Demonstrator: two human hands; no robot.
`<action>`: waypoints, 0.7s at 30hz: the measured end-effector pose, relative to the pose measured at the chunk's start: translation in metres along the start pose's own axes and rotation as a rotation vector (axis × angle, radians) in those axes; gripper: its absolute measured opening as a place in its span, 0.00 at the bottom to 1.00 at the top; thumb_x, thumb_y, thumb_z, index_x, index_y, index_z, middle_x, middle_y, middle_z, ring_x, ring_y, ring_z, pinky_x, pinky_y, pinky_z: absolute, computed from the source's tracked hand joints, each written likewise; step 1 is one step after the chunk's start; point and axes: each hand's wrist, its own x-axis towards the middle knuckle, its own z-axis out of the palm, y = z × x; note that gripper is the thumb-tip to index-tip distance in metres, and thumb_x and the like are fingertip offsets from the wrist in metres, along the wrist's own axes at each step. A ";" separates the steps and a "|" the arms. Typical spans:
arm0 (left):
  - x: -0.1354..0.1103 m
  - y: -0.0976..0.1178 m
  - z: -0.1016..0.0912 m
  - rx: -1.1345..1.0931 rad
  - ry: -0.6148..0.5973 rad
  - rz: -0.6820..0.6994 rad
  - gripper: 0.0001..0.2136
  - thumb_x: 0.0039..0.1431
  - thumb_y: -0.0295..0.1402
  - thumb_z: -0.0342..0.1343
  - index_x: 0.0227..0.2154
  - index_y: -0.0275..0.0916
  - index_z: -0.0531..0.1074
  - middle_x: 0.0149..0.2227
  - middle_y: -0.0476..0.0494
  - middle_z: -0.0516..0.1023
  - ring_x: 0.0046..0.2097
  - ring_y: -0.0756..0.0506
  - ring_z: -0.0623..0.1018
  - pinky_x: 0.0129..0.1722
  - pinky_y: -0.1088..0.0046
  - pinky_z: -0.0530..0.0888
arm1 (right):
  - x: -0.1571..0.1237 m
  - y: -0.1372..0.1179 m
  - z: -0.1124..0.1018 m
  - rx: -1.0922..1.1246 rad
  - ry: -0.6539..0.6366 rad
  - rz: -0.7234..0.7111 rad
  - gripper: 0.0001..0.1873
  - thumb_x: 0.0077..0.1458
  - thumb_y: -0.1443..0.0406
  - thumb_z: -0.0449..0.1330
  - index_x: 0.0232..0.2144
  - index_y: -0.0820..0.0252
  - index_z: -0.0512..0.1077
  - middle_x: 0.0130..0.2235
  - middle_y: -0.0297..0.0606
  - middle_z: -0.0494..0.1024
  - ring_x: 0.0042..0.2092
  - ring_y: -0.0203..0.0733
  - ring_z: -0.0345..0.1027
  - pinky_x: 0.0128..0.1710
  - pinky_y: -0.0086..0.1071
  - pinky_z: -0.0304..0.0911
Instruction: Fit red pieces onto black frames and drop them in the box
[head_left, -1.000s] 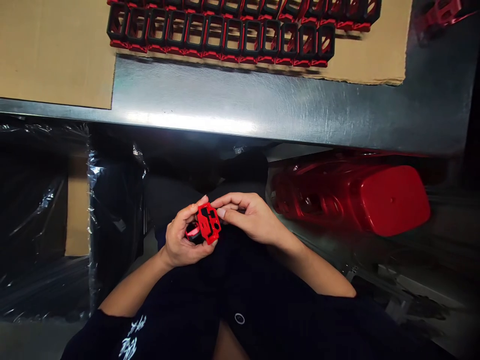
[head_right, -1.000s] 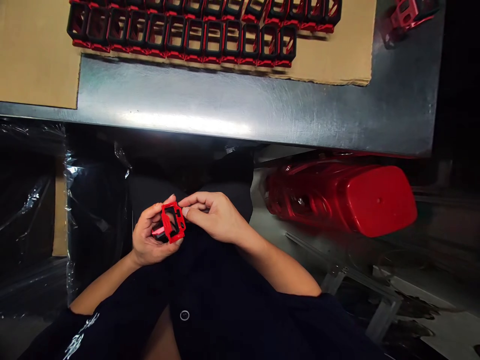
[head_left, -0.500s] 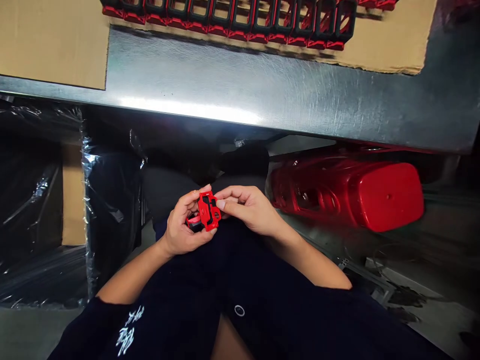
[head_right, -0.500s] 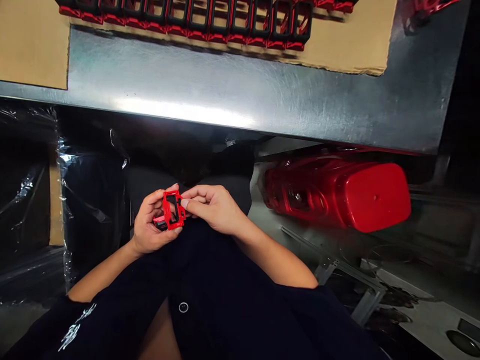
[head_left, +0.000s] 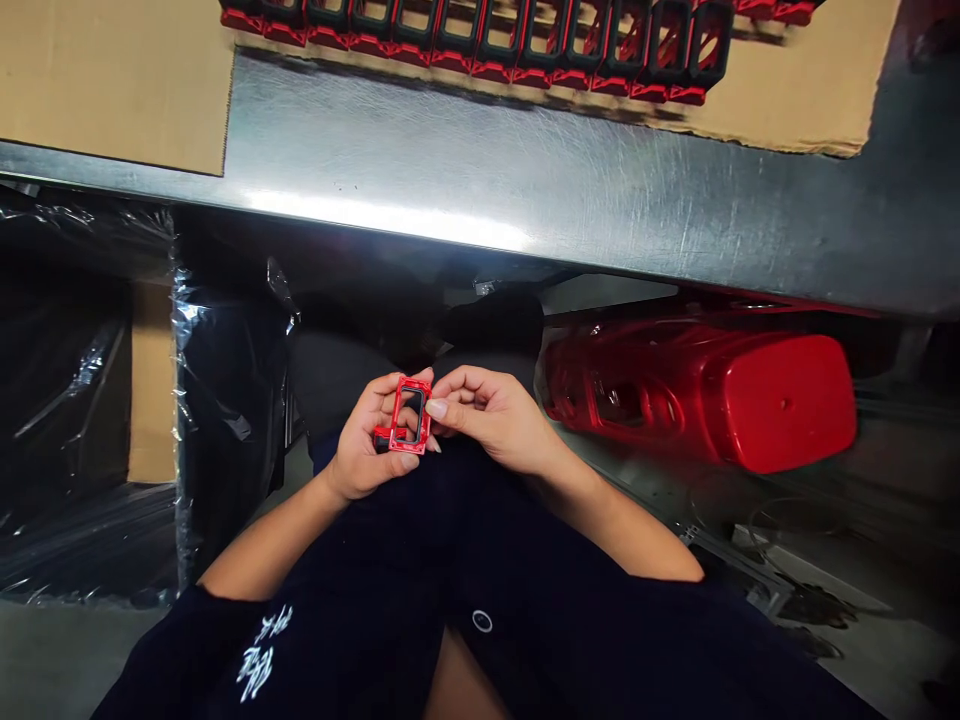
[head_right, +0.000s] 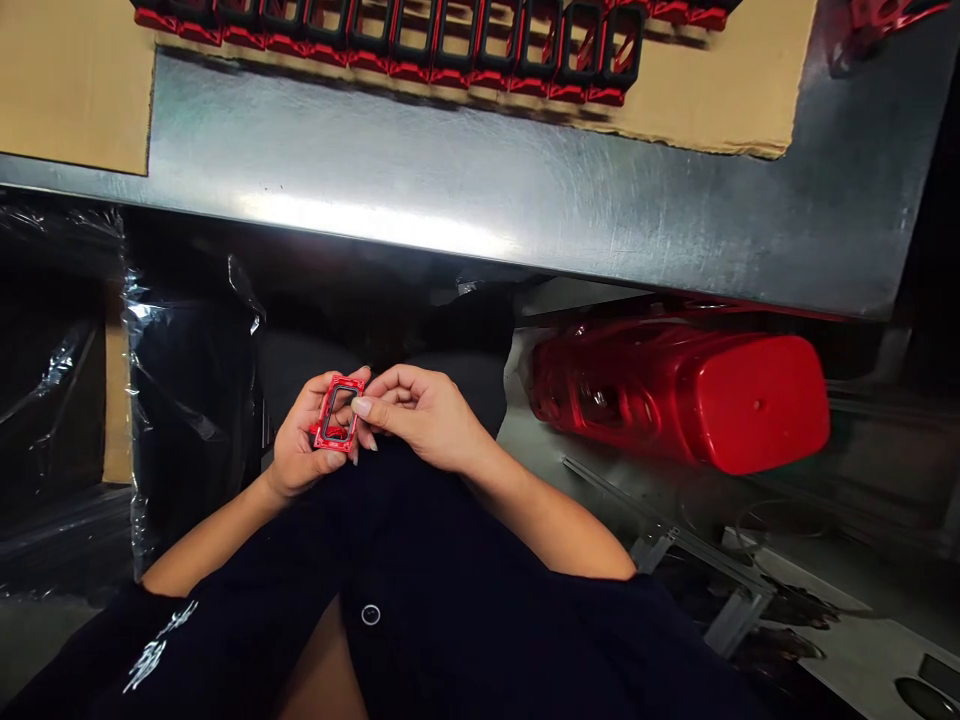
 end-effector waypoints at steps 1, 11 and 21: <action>0.000 -0.001 0.000 -0.027 -0.002 -0.025 0.34 0.57 0.47 0.68 0.61 0.51 0.59 0.70 0.30 0.63 0.35 0.47 0.83 0.25 0.74 0.79 | 0.000 0.001 0.001 0.008 -0.006 0.004 0.19 0.53 0.52 0.72 0.32 0.59 0.72 0.25 0.32 0.80 0.29 0.38 0.77 0.34 0.32 0.71; 0.006 0.003 -0.003 -0.060 -0.018 0.050 0.33 0.58 0.50 0.64 0.63 0.52 0.60 0.66 0.30 0.68 0.31 0.48 0.82 0.18 0.77 0.73 | 0.003 0.001 0.002 -0.114 0.151 -0.065 0.22 0.51 0.48 0.72 0.28 0.60 0.73 0.25 0.33 0.77 0.28 0.35 0.70 0.32 0.30 0.66; 0.015 0.062 -0.022 1.368 -0.087 0.448 0.39 0.57 0.26 0.62 0.70 0.43 0.54 0.60 0.29 0.73 0.53 0.36 0.81 0.43 0.62 0.84 | 0.005 0.018 0.008 -0.048 0.093 -0.020 0.24 0.41 0.61 0.78 0.39 0.58 0.75 0.35 0.33 0.80 0.35 0.37 0.76 0.37 0.31 0.73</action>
